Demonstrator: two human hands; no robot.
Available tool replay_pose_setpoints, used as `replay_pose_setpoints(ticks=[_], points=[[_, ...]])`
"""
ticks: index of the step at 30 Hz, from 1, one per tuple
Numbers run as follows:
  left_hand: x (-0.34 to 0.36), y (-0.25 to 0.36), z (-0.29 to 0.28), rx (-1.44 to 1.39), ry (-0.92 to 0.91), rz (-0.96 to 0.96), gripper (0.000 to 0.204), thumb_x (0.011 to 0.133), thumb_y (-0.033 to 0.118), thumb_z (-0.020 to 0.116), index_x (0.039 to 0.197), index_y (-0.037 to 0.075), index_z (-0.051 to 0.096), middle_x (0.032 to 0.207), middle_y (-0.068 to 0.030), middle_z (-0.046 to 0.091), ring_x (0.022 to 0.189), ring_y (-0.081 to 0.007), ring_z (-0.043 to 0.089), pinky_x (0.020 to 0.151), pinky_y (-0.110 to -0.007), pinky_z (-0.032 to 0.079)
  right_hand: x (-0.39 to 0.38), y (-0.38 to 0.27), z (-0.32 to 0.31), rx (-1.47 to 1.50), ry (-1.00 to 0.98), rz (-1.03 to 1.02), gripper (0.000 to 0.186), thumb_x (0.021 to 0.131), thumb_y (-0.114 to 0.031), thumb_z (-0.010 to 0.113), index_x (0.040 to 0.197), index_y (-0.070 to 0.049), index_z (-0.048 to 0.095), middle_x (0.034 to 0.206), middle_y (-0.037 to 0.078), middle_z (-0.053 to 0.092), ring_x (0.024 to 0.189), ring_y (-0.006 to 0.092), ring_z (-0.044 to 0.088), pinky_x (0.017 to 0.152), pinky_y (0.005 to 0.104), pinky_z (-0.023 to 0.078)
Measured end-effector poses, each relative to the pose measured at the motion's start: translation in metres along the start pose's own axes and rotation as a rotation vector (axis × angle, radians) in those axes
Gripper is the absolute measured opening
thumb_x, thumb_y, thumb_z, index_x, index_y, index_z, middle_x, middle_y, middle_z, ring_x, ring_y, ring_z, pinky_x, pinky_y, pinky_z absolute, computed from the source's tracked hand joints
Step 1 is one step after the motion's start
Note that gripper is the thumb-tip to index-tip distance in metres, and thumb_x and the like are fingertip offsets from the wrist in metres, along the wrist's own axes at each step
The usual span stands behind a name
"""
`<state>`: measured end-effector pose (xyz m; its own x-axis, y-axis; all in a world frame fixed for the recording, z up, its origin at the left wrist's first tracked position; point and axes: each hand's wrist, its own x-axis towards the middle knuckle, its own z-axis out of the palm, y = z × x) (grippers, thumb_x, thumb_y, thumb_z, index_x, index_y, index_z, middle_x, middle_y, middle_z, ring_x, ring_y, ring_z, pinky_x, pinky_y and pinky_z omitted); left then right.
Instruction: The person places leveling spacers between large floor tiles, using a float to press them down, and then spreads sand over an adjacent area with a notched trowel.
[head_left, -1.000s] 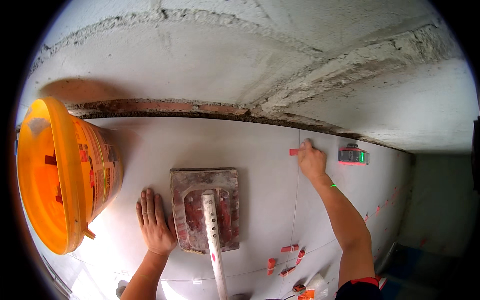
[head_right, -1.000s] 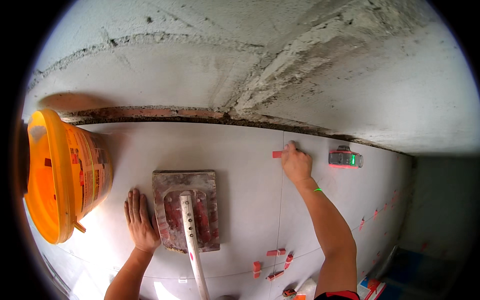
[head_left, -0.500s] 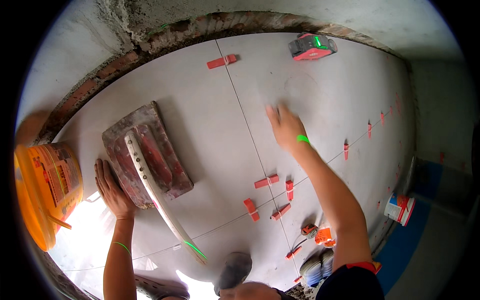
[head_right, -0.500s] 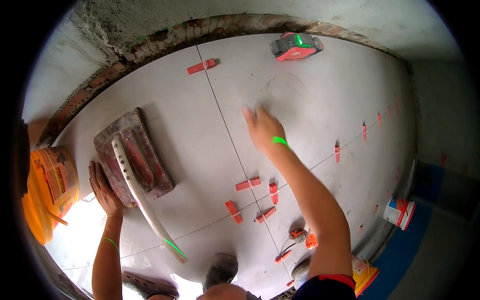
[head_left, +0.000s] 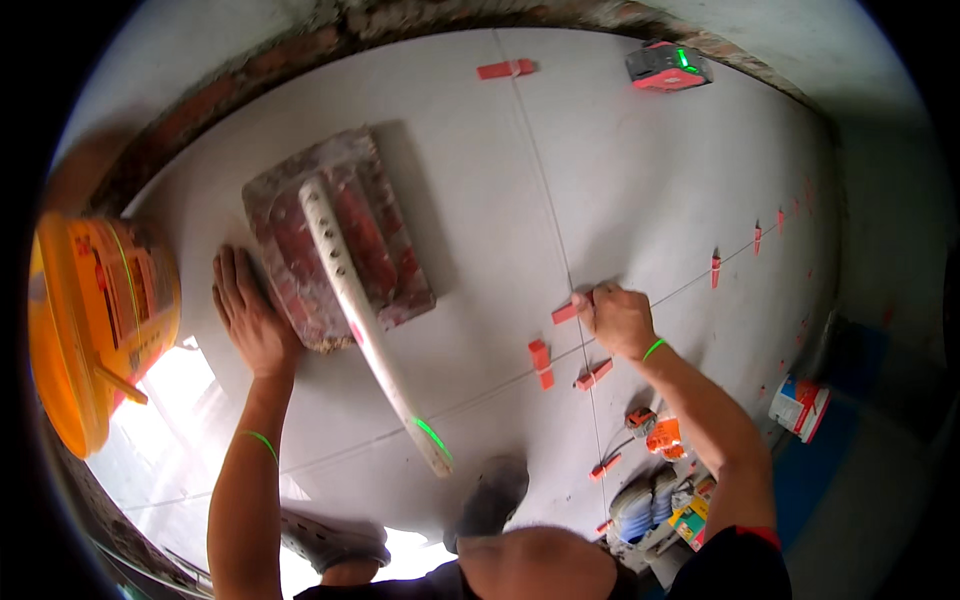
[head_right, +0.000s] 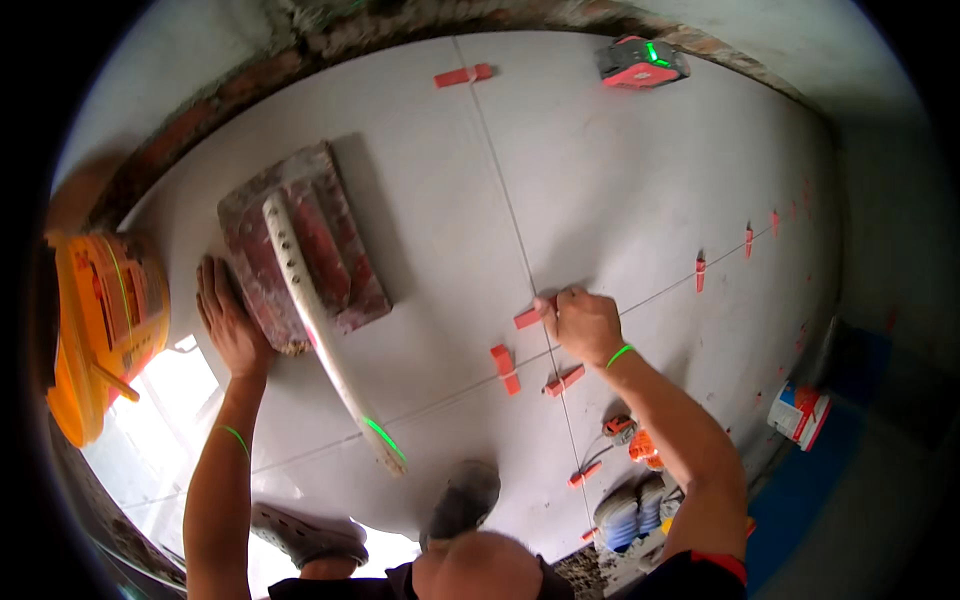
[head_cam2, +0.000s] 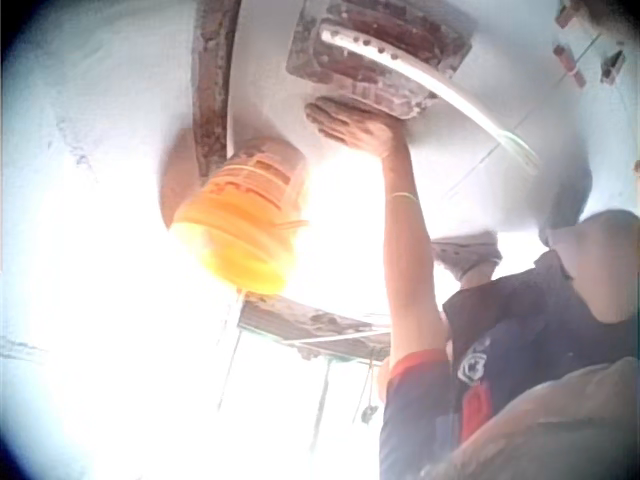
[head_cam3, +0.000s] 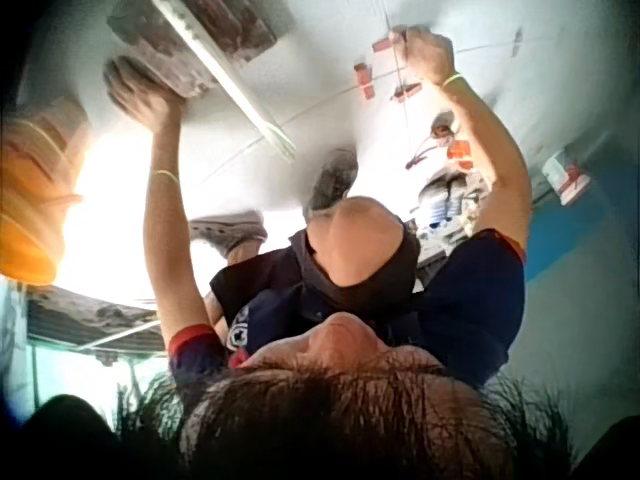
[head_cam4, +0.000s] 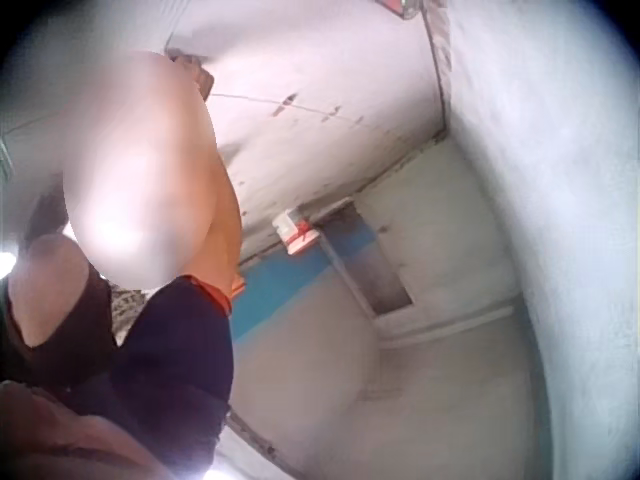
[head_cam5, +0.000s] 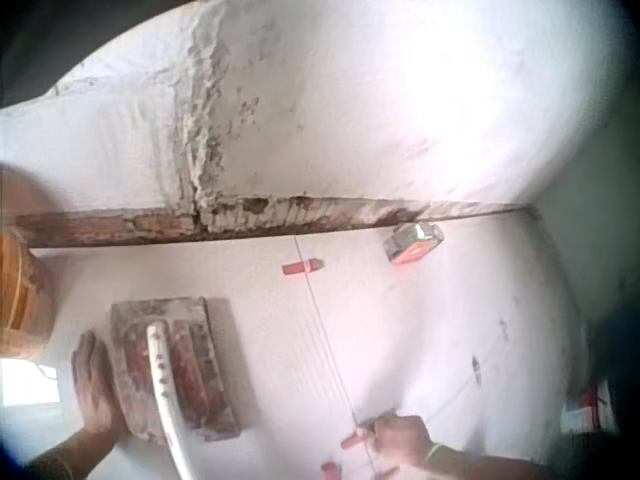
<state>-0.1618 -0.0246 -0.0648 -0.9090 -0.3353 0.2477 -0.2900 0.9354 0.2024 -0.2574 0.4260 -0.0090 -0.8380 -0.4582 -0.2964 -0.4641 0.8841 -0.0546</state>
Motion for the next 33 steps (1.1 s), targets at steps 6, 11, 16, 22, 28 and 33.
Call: replay_pose_setpoints(ticks=[6, 11, 16, 22, 28, 33], points=[[-0.003, 0.006, 0.013, -0.011, -0.015, -0.074, 0.056, 0.098, 0.029, 0.041, 0.146, 0.001, 0.035, 0.153, -0.0163, 0.034, 0.144, -0.0324, 0.027, 0.118, -0.049, 0.017, 0.003, 0.014, 0.016, 0.016, 0.053, -0.075, 0.044, 0.097, -0.037, 0.050, 0.068, -0.008, 0.065, 0.061, 0.015, 0.060, 0.056, 0.0339, 0.060, 0.053, 0.0435, 0.052], [-0.018, -0.043, -0.007, -0.154, -0.151, -0.076, 0.064, 0.092, 0.024, 0.055, 0.144, -0.007, 0.035, 0.150, -0.0248, 0.036, 0.140, -0.0394, 0.032, 0.116, -0.051, 0.022, 0.016, -0.011, 0.025, -0.162, -0.133, -0.230, 0.020, 0.090, -0.020, 0.051, 0.090, -0.015, 0.070, 0.085, 0.012, 0.069, 0.078, 0.0281, 0.067, 0.069, 0.0426, 0.054], [0.023, 0.024, -0.186, -0.467, -0.194, 0.366, 0.028, 0.082, 0.007, 0.064, 0.109, 0.003, 0.061, 0.106, -0.0135, 0.065, 0.090, -0.0313, 0.062, 0.083, -0.041, 0.052, -0.016, 0.030, 0.008, 0.038, 0.043, -0.079, 0.022, 0.091, -0.026, 0.057, 0.087, -0.006, 0.064, 0.080, 0.017, 0.065, 0.074, 0.0372, 0.063, 0.065, 0.0494, 0.049], [0.068, -0.094, -0.313, -0.212, 0.109, 0.119, 0.018, 0.085, 0.006, 0.062, 0.103, 0.005, 0.064, 0.096, -0.0128, 0.068, 0.087, -0.0321, 0.066, 0.074, -0.040, 0.054, -0.018, 0.015, 0.018, 0.073, 0.079, -0.007, 0.029, 0.092, -0.027, 0.056, 0.081, -0.003, 0.067, 0.077, 0.020, 0.064, 0.073, 0.0419, 0.062, 0.067, 0.0516, 0.050], [0.149, -0.195, -0.235, 0.354, -0.572, -0.126, 0.035, 0.088, 0.026, 0.057, 0.119, 0.009, 0.061, 0.115, -0.0144, 0.066, 0.108, -0.0338, 0.062, 0.088, -0.044, 0.052, -0.004, 0.008, 0.033, -0.026, -0.095, 0.064, 0.033, 0.095, -0.033, 0.051, 0.086, -0.006, 0.067, 0.081, 0.019, 0.065, 0.080, 0.0406, 0.064, 0.071, 0.0499, 0.051], [0.165, -0.203, -0.167, 0.236, -0.768, -0.015, 0.075, 0.077, 0.043, 0.072, 0.141, 0.014, 0.045, 0.142, -0.0263, 0.043, 0.124, -0.0402, 0.052, 0.098, -0.047, 0.048, -0.080, -0.038, 0.014, 0.243, 0.077, 0.573, 0.024, 0.093, -0.027, 0.061, 0.092, -0.004, 0.065, 0.087, 0.016, 0.064, 0.082, 0.0358, 0.065, 0.069, 0.0443, 0.051]])
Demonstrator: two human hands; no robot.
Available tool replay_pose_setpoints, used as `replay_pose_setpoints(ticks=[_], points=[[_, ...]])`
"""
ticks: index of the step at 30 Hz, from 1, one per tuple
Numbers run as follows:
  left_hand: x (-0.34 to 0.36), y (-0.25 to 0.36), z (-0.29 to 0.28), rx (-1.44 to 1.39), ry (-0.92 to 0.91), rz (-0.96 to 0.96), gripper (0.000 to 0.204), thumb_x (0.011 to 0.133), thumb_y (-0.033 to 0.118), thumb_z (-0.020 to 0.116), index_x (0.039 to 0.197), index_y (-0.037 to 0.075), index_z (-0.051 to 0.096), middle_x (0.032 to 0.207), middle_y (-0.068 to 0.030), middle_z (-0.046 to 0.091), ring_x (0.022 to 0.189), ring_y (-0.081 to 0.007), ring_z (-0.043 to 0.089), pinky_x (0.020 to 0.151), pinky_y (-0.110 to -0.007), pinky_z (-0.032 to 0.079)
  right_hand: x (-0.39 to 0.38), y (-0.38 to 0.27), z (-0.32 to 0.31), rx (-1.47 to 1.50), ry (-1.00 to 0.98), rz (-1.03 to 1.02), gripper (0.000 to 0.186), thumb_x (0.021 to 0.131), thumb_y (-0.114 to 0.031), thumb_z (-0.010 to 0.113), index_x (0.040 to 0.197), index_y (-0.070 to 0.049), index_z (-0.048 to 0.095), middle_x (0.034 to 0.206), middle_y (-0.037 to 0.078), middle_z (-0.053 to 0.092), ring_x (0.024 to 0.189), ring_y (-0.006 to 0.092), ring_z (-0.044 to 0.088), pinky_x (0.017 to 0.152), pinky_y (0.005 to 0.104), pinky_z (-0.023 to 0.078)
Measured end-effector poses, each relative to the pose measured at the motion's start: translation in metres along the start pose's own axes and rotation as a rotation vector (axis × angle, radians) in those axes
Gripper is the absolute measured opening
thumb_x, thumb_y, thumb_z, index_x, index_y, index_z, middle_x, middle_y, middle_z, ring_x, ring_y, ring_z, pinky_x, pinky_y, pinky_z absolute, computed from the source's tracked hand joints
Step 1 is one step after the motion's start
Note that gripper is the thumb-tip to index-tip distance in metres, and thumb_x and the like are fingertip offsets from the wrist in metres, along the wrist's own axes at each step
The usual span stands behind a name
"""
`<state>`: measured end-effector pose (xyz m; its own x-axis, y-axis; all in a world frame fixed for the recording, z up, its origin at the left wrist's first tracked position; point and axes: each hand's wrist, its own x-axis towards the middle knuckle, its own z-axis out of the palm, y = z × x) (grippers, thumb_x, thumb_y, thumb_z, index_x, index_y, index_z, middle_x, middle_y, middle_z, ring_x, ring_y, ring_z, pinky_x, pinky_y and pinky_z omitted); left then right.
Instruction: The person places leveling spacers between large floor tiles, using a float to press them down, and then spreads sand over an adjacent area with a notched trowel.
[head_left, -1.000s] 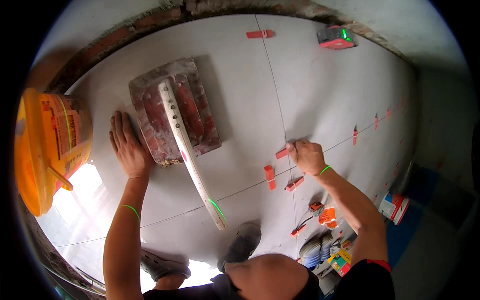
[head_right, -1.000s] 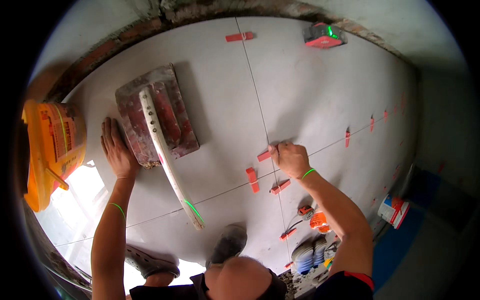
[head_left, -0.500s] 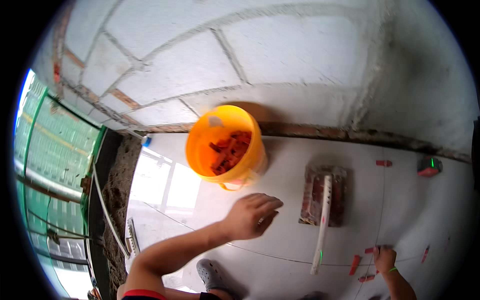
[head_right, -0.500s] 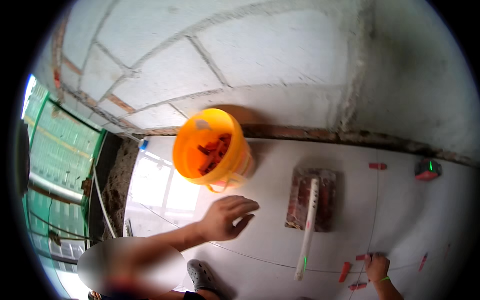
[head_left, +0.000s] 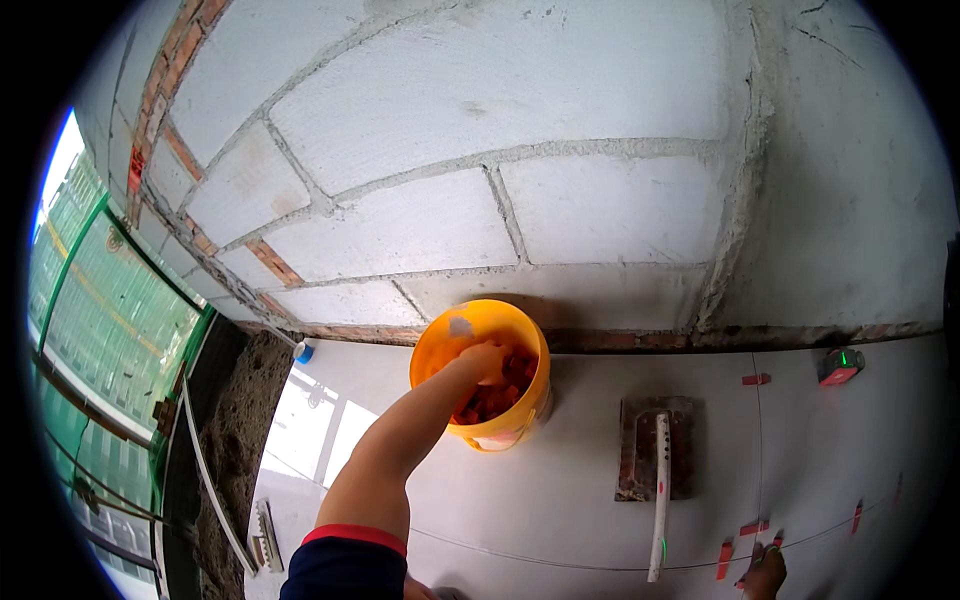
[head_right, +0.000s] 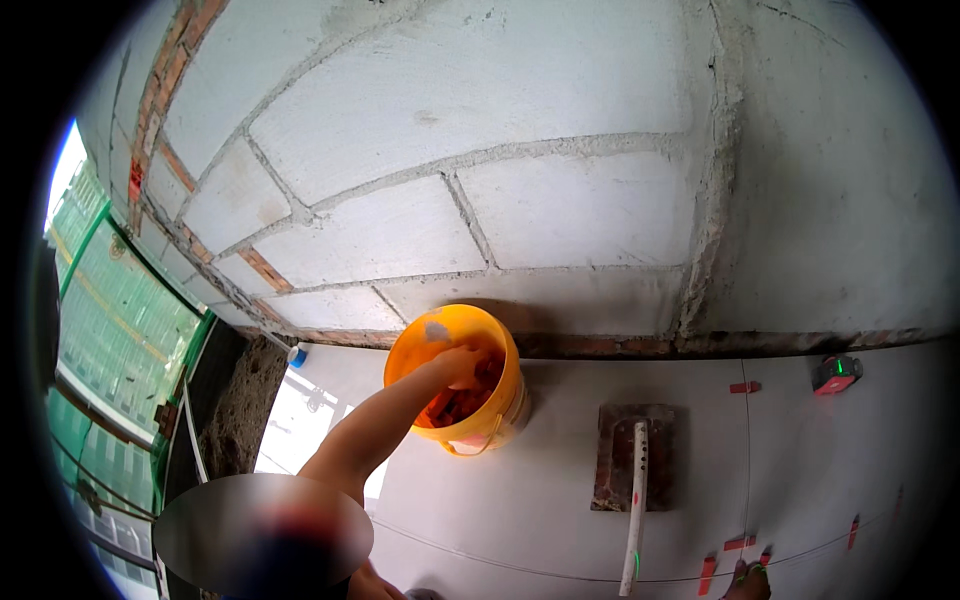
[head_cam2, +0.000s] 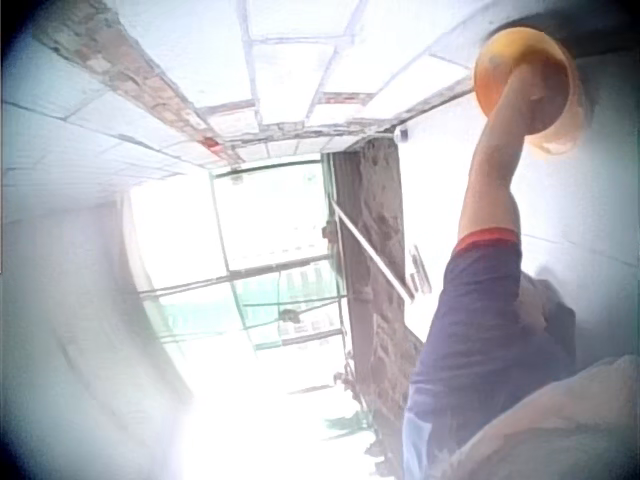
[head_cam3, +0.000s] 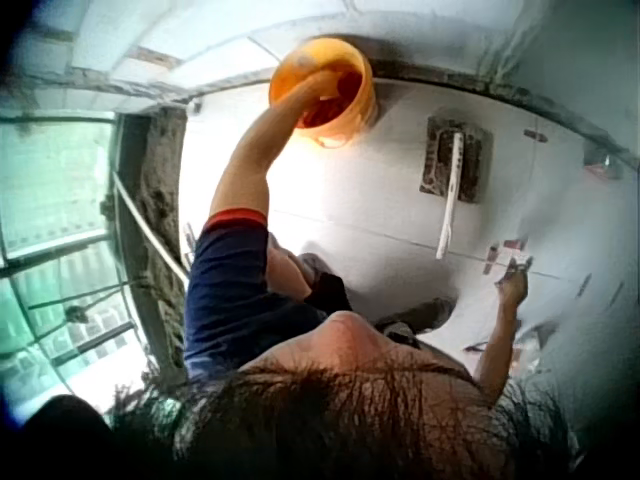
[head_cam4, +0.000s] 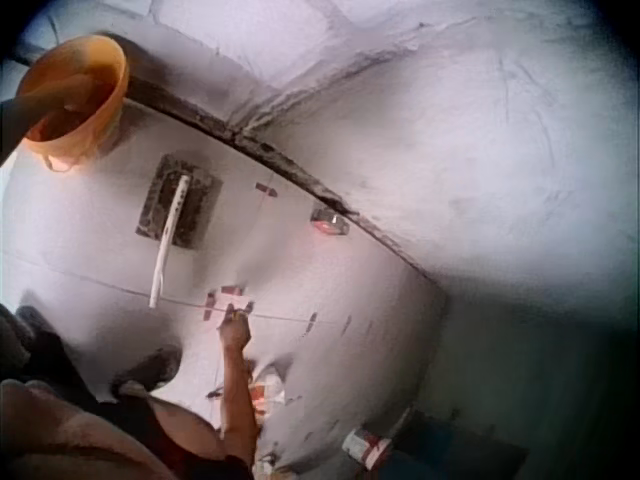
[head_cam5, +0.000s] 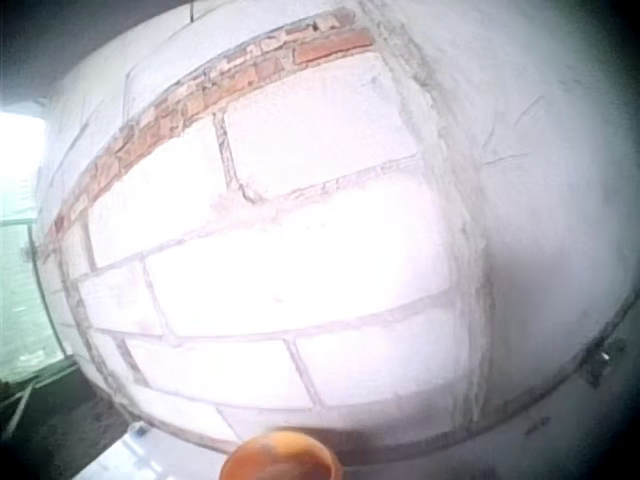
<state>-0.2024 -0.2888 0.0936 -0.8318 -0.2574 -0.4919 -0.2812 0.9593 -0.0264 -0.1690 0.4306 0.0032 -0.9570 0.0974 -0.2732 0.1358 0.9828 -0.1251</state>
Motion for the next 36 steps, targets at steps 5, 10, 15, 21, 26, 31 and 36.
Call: replay_pose_setpoints(ticks=[5, 10, 15, 21, 26, 31, 36], points=[[0.007, 0.002, 0.019, -0.001, 0.094, -0.005, 0.088, 0.068, 0.041, 0.081, 0.142, 0.015, 0.043, 0.145, -0.0315, 0.031, 0.120, -0.0471, 0.051, 0.100, -0.047, 0.047, -0.143, 0.006, -0.072, 0.042, -0.115, -0.344, 0.023, 0.092, -0.028, 0.063, 0.084, -0.007, 0.060, 0.077, 0.017, 0.062, 0.071, 0.0370, 0.058, 0.066, 0.0456, 0.048], [0.033, -0.020, 0.046, -0.048, 0.172, 0.188, 0.057, 0.070, 0.026, 0.078, 0.123, 0.012, 0.061, 0.129, -0.0259, 0.049, 0.113, -0.0426, 0.057, 0.094, -0.045, 0.050, -0.198, -0.011, -0.138, -0.090, -0.333, -0.018, 0.031, 0.093, -0.032, 0.059, 0.092, -0.001, 0.059, 0.091, 0.021, 0.063, 0.085, 0.0411, 0.059, 0.078, 0.0486, 0.048], [0.043, -0.034, 0.025, -0.211, 0.144, 0.384, 0.028, 0.068, 0.017, 0.075, 0.094, 0.007, 0.071, 0.091, -0.0159, 0.067, 0.095, -0.0352, 0.065, 0.081, -0.042, 0.052, -0.213, -0.048, -0.166, -0.275, -0.407, -0.187, 0.034, 0.095, -0.035, 0.054, 0.093, -0.002, 0.058, 0.088, 0.020, 0.061, 0.085, 0.0411, 0.059, 0.076, 0.0485, 0.049], [0.014, -0.049, -0.031, -0.318, 0.269, 0.473, 0.026, 0.066, 0.017, 0.079, 0.088, 0.006, 0.070, 0.084, -0.0146, 0.069, 0.081, -0.0328, 0.065, 0.072, -0.040, 0.052, -0.185, -0.149, -0.154, -0.223, -0.357, -0.433, 0.026, 0.094, -0.031, 0.057, 0.091, -0.005, 0.056, 0.089, 0.019, 0.059, 0.082, 0.0407, 0.059, 0.070, 0.0498, 0.048], [-0.047, -0.062, -0.058, -0.734, 0.403, 0.443, 0.015, 0.074, 0.005, 0.075, 0.084, 0.003, 0.063, 0.079, -0.0086, 0.065, 0.077, -0.0206, 0.064, 0.069, -0.033, 0.050, -0.167, -0.268, -0.126, 0.116, -0.349, -0.649, 0.020, 0.091, -0.021, 0.065, 0.093, -0.001, 0.064, 0.087, 0.015, 0.062, 0.074, 0.0314, 0.063, 0.066, 0.0390, 0.050], [-0.136, -0.050, -0.065, -1.281, 0.451, 0.528, 0.013, 0.084, -0.002, 0.070, 0.085, 0.003, 0.059, 0.077, 0.0008, 0.057, 0.076, -0.0084, 0.057, 0.065, -0.025, 0.047, -0.167, -0.363, -0.086, 0.980, -0.583, -0.499, 0.029, 0.094, -0.023, 0.064, 0.110, -0.001, 0.057, 0.099, 0.011, 0.063, 0.075, 0.0163, 0.061, 0.067, 0.0312, 0.051], [-0.248, -0.008, -0.036, -1.543, 0.303, 0.572, 0.018, 0.085, -0.001, 0.071, 0.090, 0.004, 0.055, 0.092, -0.0083, 0.067, 0.077, -0.0113, 0.064, 0.059, -0.024, 0.049, -0.205, -0.409, -0.079, 1.584, -0.824, -0.725, 0.068, 0.091, -0.009, 0.069, 0.146, -0.007, 0.028, 0.126, 0.017, 0.053, 0.097, 0.0221, 0.063, 0.087, 0.0343, 0.051]])
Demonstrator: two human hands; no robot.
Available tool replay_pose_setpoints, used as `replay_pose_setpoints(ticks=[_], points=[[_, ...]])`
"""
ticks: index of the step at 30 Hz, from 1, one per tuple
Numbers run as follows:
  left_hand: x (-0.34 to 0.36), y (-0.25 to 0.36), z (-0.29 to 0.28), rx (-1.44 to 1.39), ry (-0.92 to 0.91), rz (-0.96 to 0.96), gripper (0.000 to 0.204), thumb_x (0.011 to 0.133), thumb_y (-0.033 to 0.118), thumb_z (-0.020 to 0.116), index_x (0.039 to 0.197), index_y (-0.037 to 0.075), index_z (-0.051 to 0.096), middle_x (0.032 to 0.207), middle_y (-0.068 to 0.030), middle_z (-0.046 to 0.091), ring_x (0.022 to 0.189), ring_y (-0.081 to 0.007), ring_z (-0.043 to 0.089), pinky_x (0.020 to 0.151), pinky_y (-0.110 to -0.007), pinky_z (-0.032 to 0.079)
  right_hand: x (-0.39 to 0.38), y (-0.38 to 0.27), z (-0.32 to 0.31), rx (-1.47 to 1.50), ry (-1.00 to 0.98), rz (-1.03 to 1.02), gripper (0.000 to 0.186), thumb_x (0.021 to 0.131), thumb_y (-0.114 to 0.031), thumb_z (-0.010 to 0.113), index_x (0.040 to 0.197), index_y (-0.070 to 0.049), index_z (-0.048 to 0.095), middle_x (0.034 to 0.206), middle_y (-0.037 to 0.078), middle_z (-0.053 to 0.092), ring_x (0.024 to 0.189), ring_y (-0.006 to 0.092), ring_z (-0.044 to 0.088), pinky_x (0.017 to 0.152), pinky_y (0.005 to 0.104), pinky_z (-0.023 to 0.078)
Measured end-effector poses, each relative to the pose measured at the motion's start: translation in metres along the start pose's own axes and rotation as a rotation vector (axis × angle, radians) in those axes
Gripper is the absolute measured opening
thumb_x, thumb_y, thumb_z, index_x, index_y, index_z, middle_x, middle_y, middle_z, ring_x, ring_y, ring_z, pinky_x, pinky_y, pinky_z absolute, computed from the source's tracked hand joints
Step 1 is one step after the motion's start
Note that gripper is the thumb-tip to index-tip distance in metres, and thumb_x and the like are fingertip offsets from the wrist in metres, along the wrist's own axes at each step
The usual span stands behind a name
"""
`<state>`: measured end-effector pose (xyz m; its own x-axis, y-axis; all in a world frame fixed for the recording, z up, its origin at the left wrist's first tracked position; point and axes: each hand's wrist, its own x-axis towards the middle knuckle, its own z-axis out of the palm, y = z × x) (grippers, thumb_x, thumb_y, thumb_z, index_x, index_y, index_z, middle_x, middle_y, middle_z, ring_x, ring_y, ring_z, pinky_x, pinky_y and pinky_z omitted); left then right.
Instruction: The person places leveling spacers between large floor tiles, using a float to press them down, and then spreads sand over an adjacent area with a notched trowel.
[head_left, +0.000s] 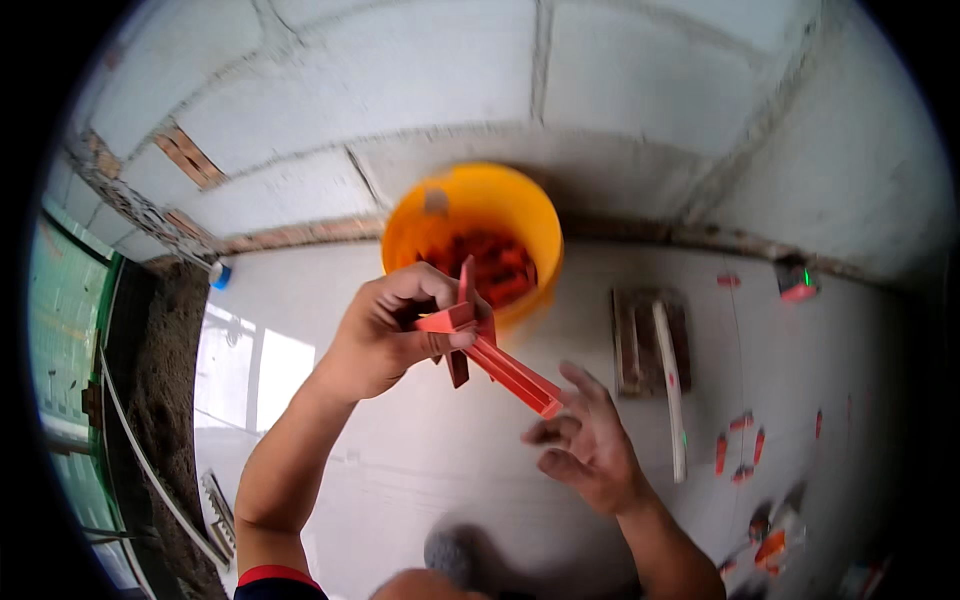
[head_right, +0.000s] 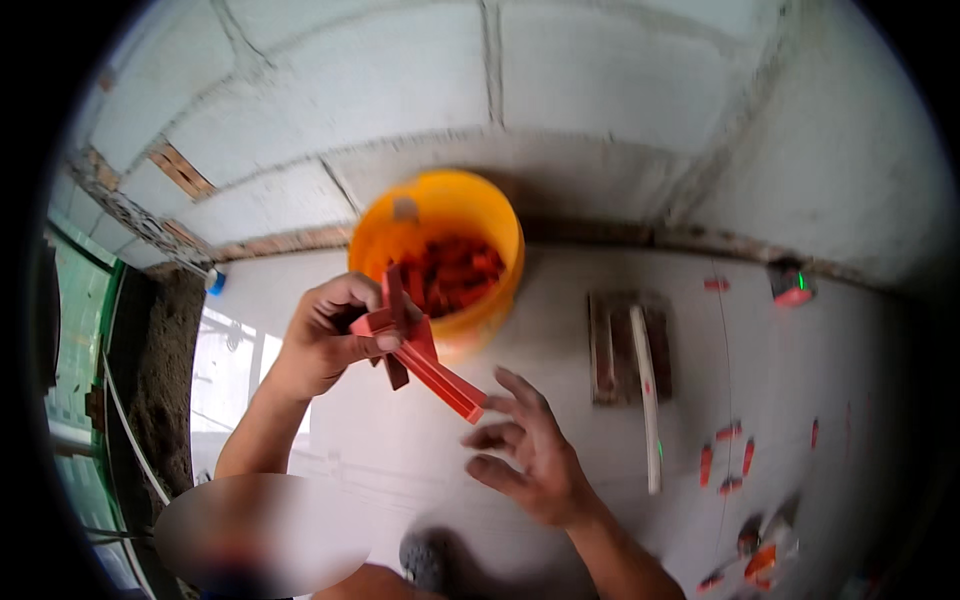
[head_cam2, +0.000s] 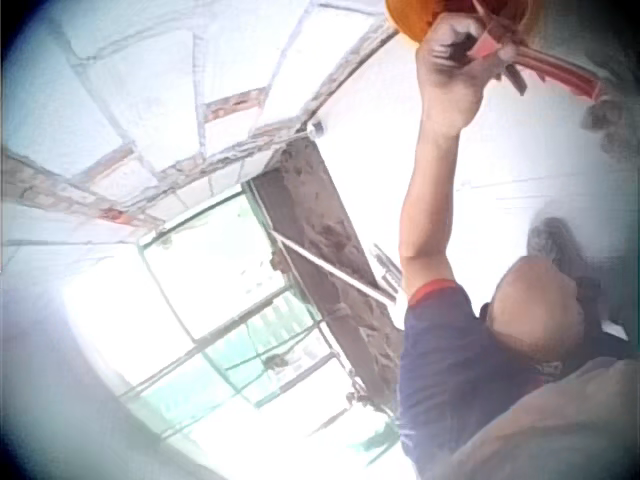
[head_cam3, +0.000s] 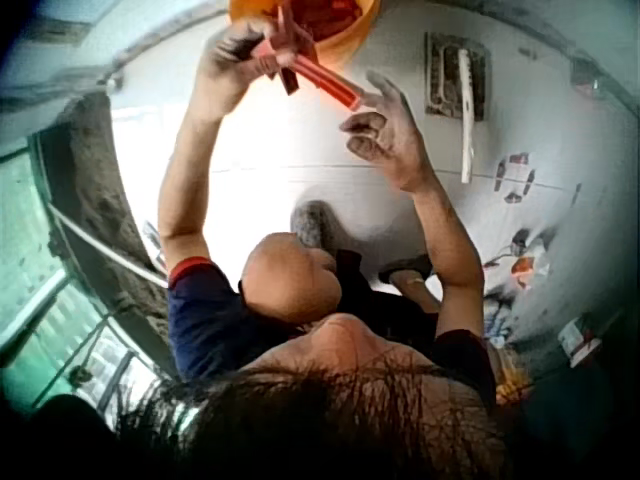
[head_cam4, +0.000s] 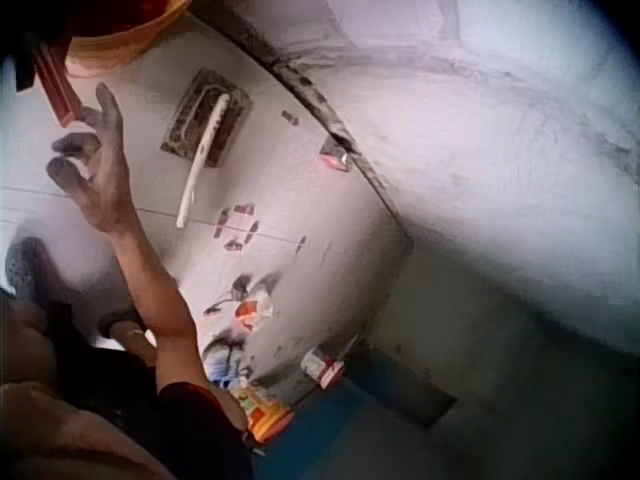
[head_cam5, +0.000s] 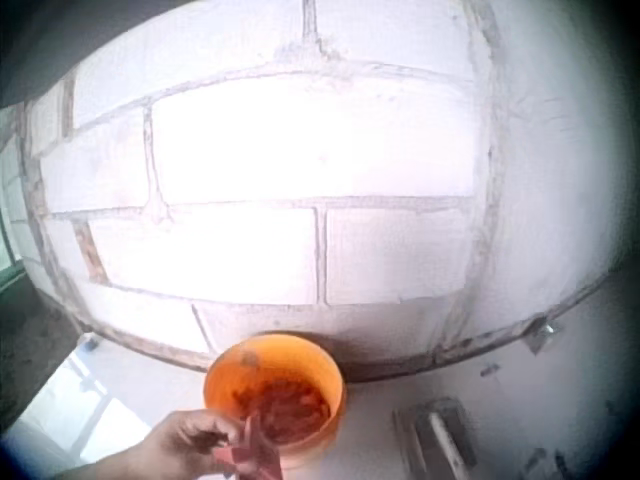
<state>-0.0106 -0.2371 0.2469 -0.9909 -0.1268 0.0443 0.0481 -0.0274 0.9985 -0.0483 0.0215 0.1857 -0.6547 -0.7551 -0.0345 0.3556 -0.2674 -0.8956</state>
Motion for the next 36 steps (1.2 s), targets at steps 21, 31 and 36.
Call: replay_pose_setpoints(ticks=[21, 31, 36], points=[[-0.071, -0.255, 0.019, 1.235, 0.054, -0.094, 0.022, 0.082, 0.005, 0.064, 0.103, 0.008, 0.063, 0.094, -0.0090, 0.061, 0.091, -0.0292, 0.057, 0.074, -0.039, 0.051, -0.070, 0.102, -0.165, -1.480, 0.331, 0.488, 0.041, 0.090, -0.029, 0.066, 0.111, 0.004, 0.052, 0.098, 0.020, 0.066, 0.088, 0.0388, 0.065, 0.079, 0.0449, 0.052], [-0.077, -0.255, 0.015, 1.215, 0.173, -0.112, 0.042, 0.070, -0.009, 0.059, 0.108, 0.008, 0.060, 0.120, -0.0074, 0.056, 0.110, -0.0303, 0.052, 0.088, -0.040, 0.047, -0.048, 0.108, -0.180, -1.583, 0.015, 0.640, 0.031, 0.092, -0.022, 0.063, 0.104, 0.002, 0.047, 0.091, 0.023, 0.066, 0.084, 0.0416, 0.065, 0.074, 0.0479, 0.053], [-0.083, -0.241, 0.022, 1.265, 0.299, -0.094, 0.050, 0.073, -0.005, 0.066, 0.120, 0.009, 0.056, 0.135, -0.0111, 0.050, 0.125, -0.0352, 0.046, 0.099, -0.043, 0.042, -0.046, 0.109, -0.181, -1.568, -0.035, 0.614, 0.030, 0.092, -0.021, 0.063, 0.104, 0.002, 0.047, 0.093, 0.023, 0.067, 0.083, 0.0419, 0.065, 0.073, 0.0484, 0.052]])
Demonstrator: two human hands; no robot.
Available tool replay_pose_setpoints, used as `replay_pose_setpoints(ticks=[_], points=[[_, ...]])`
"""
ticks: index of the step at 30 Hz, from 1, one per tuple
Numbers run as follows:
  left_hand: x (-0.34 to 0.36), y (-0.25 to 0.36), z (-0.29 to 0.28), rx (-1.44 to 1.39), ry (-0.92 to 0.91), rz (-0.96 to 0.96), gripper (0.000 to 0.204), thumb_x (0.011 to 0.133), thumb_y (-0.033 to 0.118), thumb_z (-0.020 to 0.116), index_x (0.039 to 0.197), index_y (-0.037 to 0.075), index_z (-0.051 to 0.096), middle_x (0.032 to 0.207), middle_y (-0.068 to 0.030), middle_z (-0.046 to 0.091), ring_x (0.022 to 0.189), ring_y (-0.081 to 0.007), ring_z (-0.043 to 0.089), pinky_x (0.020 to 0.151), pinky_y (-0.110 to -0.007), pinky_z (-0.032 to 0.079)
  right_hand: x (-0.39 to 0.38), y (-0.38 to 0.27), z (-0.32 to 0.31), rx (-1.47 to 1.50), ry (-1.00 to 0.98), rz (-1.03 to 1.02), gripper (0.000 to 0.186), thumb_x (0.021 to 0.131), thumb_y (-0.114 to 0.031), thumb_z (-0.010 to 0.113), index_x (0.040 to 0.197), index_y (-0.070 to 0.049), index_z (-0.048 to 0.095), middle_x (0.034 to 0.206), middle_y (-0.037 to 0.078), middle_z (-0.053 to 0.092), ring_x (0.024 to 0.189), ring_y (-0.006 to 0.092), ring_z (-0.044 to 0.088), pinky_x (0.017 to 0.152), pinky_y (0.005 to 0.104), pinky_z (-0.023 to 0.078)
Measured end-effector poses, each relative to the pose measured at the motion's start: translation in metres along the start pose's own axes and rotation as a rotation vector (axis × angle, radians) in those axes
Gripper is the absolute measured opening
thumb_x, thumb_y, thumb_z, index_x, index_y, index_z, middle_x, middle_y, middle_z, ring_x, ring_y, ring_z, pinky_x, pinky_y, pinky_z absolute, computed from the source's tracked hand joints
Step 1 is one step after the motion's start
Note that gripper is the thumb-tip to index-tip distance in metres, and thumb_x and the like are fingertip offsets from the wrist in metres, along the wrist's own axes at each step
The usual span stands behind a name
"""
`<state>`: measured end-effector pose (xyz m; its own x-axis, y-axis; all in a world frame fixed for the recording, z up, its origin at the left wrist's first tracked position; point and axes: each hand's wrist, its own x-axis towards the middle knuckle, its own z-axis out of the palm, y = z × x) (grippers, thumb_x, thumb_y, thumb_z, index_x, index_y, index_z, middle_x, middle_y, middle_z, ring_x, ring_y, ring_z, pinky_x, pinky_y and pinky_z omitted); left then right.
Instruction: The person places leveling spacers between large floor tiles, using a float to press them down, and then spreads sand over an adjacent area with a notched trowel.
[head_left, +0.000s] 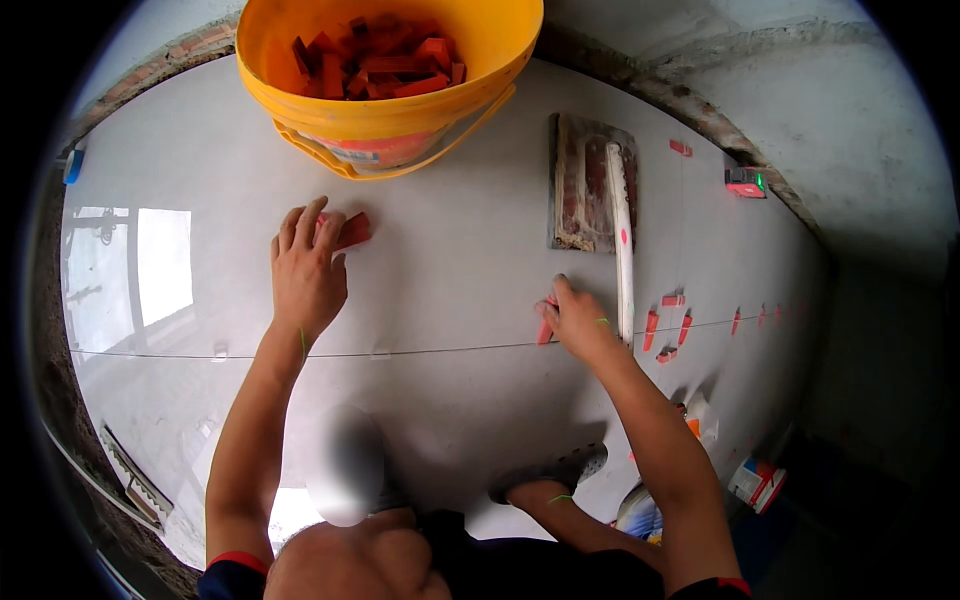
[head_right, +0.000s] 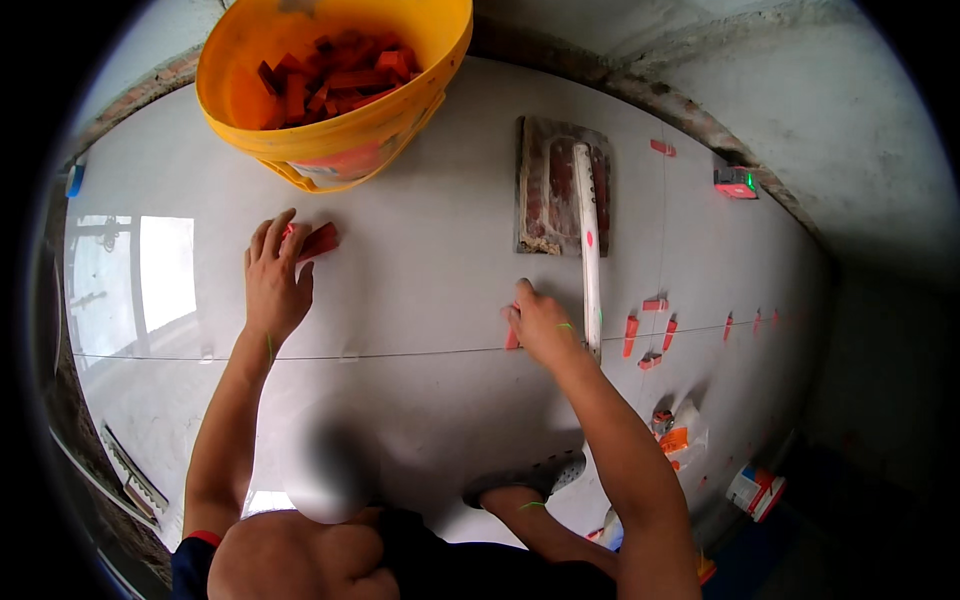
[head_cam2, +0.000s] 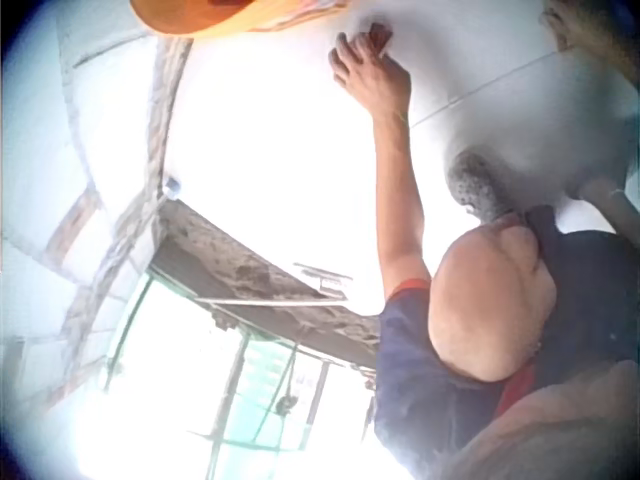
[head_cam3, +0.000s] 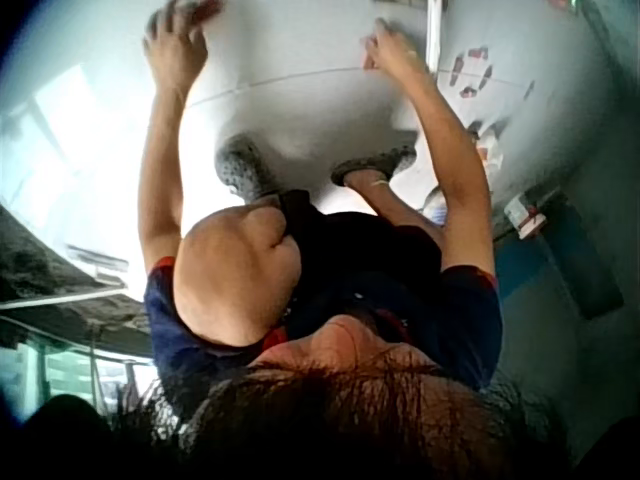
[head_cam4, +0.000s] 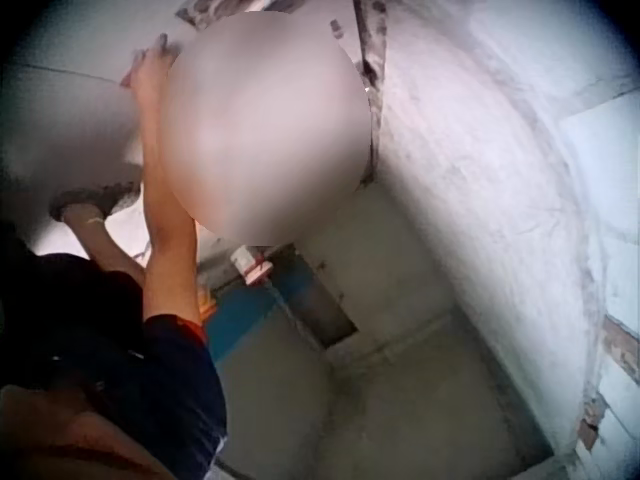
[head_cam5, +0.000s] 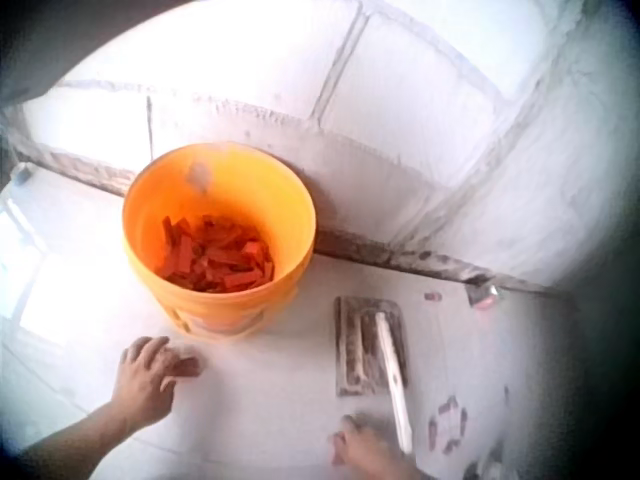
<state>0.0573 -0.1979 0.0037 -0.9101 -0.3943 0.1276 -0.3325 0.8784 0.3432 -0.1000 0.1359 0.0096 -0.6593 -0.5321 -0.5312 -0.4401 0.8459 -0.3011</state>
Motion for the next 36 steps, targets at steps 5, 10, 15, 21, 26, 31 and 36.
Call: replay_pose_setpoints(ticks=[5, 10, 15, 21, 26, 31, 36], points=[[-0.024, 0.011, -0.004, -0.217, 0.050, 0.060, 0.048, 0.074, -0.005, 0.066, 0.119, 0.007, 0.056, 0.132, -0.0134, 0.052, 0.125, -0.0363, 0.046, 0.101, -0.045, 0.040, 0.008, -0.009, -0.011, -0.027, -0.131, -0.032, 0.030, 0.092, -0.022, 0.063, 0.101, 0.001, 0.047, 0.096, 0.023, 0.066, 0.086, 0.0426, 0.064, 0.074, 0.0485, 0.051], [-0.066, 0.017, -0.006, -0.352, -0.036, 0.057, 0.041, 0.075, -0.003, 0.065, 0.115, 0.004, 0.057, 0.123, -0.0159, 0.054, 0.112, -0.0401, 0.050, 0.095, -0.048, 0.043, 0.012, -0.006, -0.001, -0.069, -0.108, -0.103, 0.029, 0.092, -0.024, 0.063, 0.098, 0.000, 0.047, 0.087, 0.021, 0.066, 0.082, 0.0429, 0.064, 0.071, 0.0486, 0.050], [-0.126, 0.008, -0.003, -0.325, -0.058, 0.017, 0.051, 0.074, 0.001, 0.069, 0.123, 0.003, 0.054, 0.134, -0.0171, 0.050, 0.123, -0.0416, 0.046, 0.102, -0.050, 0.039, -0.005, -0.005, -0.012, 0.141, -0.247, 0.030, 0.032, 0.092, -0.024, 0.063, 0.100, 0.002, 0.047, 0.093, 0.019, 0.069, 0.087, 0.0406, 0.066, 0.077, 0.0450, 0.052], [-0.153, -0.015, 0.017, -0.124, -0.095, -0.045, 0.059, 0.083, 0.019, 0.063, 0.137, 0.001, 0.046, 0.150, -0.0186, 0.038, 0.141, -0.0361, 0.033, 0.116, -0.050, 0.025, -0.005, -0.033, -0.034, -0.402, -0.313, -0.068, 0.062, 0.085, -0.045, 0.069, 0.115, 0.004, 0.047, 0.101, 0.020, 0.067, 0.096, 0.0382, 0.066, 0.082, 0.0429, 0.053], [-0.145, -0.012, 0.021, -0.107, -0.115, -0.066, 0.060, 0.083, 0.021, 0.062, 0.138, 0.003, 0.046, 0.152, -0.0160, 0.036, 0.143, -0.0330, 0.030, 0.118, -0.047, 0.022, 0.005, -0.015, -0.025, -0.805, -0.511, -0.388, 0.082, 0.075, -0.069, 0.066, 0.108, 0.006, 0.056, 0.102, 0.019, 0.064, 0.098, 0.0319, 0.066, 0.084, 0.0388, 0.054], [-0.146, -0.011, 0.020, -0.094, -0.111, -0.075, 0.059, 0.081, 0.016, 0.060, 0.136, 0.000, 0.047, 0.151, -0.0192, 0.038, 0.142, -0.0357, 0.031, 0.118, -0.049, 0.021, 0.008, -0.030, -0.027, -0.834, -0.586, -0.378, 0.078, 0.077, -0.068, 0.064, 0.101, 0.006, 0.060, 0.097, 0.017, 0.065, 0.095, 0.0289, 0.066, 0.082, 0.0367, 0.054], [-0.141, -0.008, 0.027, -0.043, -0.160, -0.105, 0.062, 0.081, 0.022, 0.061, 0.139, 0.004, 0.046, 0.154, -0.0147, 0.034, 0.145, -0.0312, 0.028, 0.119, -0.046, 0.020, 0.014, -0.013, -0.025, -0.764, -0.651, -0.437, 0.055, 0.085, -0.061, 0.061, 0.104, -0.010, 0.069, 0.097, 0.011, 0.068, 0.089, 0.0269, 0.068, 0.079, 0.0374, 0.054]])
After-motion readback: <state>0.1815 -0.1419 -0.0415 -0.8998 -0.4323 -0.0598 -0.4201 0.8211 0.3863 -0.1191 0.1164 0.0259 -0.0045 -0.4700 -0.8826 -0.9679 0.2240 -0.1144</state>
